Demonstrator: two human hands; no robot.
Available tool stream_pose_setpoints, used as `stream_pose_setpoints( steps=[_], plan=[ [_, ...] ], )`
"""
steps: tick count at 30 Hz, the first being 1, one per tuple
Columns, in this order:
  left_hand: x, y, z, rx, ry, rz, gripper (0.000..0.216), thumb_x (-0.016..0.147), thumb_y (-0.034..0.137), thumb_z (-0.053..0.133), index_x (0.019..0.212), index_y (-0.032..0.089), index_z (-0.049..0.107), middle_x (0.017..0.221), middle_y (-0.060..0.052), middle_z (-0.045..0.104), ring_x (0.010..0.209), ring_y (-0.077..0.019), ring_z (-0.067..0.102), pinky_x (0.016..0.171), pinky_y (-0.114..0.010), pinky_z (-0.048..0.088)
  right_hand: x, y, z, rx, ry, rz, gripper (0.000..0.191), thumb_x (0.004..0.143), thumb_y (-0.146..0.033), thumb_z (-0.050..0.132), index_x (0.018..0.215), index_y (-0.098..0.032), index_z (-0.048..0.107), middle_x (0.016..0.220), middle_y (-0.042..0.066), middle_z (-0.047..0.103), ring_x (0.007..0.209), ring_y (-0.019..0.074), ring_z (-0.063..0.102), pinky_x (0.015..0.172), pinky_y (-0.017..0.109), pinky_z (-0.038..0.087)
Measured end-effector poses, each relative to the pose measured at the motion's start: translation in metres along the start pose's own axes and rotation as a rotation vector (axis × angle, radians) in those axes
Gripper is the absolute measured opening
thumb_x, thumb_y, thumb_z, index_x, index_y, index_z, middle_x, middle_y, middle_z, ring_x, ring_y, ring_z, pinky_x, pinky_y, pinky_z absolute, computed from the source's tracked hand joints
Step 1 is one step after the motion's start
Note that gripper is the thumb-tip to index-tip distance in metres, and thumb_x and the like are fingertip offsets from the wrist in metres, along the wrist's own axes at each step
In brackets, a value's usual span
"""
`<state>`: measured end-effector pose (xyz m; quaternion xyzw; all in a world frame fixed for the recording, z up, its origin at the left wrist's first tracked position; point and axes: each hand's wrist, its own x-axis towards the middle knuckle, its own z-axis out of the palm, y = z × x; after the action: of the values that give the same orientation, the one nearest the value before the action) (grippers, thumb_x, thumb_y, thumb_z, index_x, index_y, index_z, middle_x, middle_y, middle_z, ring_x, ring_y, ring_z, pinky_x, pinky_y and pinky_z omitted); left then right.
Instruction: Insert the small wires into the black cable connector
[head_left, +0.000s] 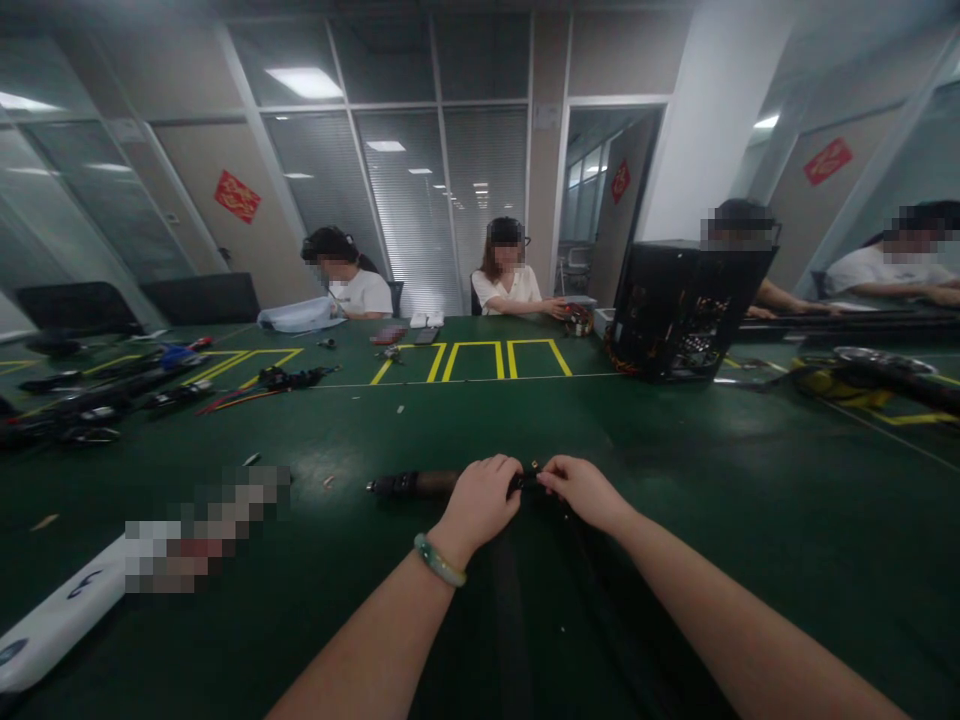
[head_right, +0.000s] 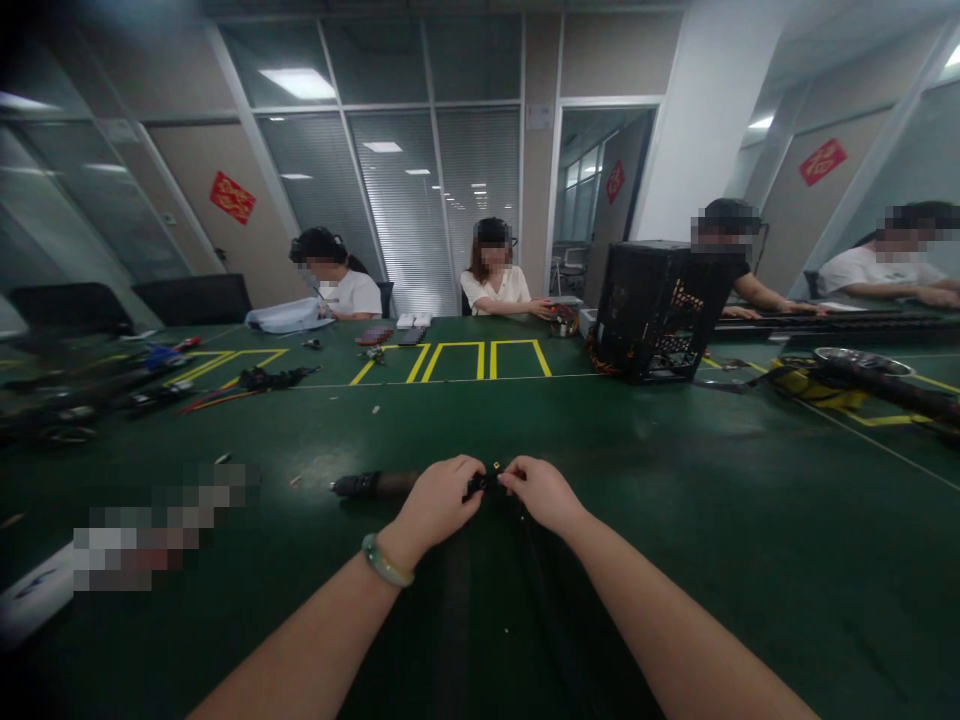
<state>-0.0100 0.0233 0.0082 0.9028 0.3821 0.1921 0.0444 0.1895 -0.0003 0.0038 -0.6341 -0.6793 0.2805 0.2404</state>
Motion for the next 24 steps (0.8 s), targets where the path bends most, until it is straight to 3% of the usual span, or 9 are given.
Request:
stream_pose_setpoints(
  steps=[9,16,24],
  plan=[
    [0.005,-0.002,0.003,-0.018,0.007,0.004,0.019,0.085,0.021,0.06,0.103,0.022,0.055,0.101,-0.002,0.059,0.096,-0.0213,0.056,0.086,-0.034,0.043,-0.008,-0.001,0.007,0.036,0.107,-0.014,0.014,0.089,-0.033,0.058,0.088,-0.022,0.067,0.087,0.0,0.069,0.079,0.016,0.063,0.067,0.025,0.043],
    [0.001,-0.003,-0.002,-0.072,0.001,0.056,0.02,0.081,0.016,0.061,0.099,0.023,0.056,0.099,-0.001,0.059,0.092,-0.0202,0.056,0.083,-0.034,0.044,-0.014,0.005,0.006,0.057,0.041,-0.035,0.015,0.087,-0.037,0.061,0.086,-0.024,0.067,0.082,-0.002,0.069,0.07,0.0142,0.062,0.06,0.023,0.042],
    [0.0,-0.002,-0.001,-0.059,0.005,0.051,0.022,0.081,0.015,0.06,0.101,0.023,0.057,0.101,-0.002,0.059,0.094,-0.0207,0.056,0.084,-0.034,0.043,-0.011,0.009,0.004,-0.048,0.071,-0.13,0.009,0.085,-0.03,0.062,0.08,-0.024,0.066,0.08,-0.004,0.068,0.069,0.014,0.06,0.058,0.023,0.038]
  ],
)
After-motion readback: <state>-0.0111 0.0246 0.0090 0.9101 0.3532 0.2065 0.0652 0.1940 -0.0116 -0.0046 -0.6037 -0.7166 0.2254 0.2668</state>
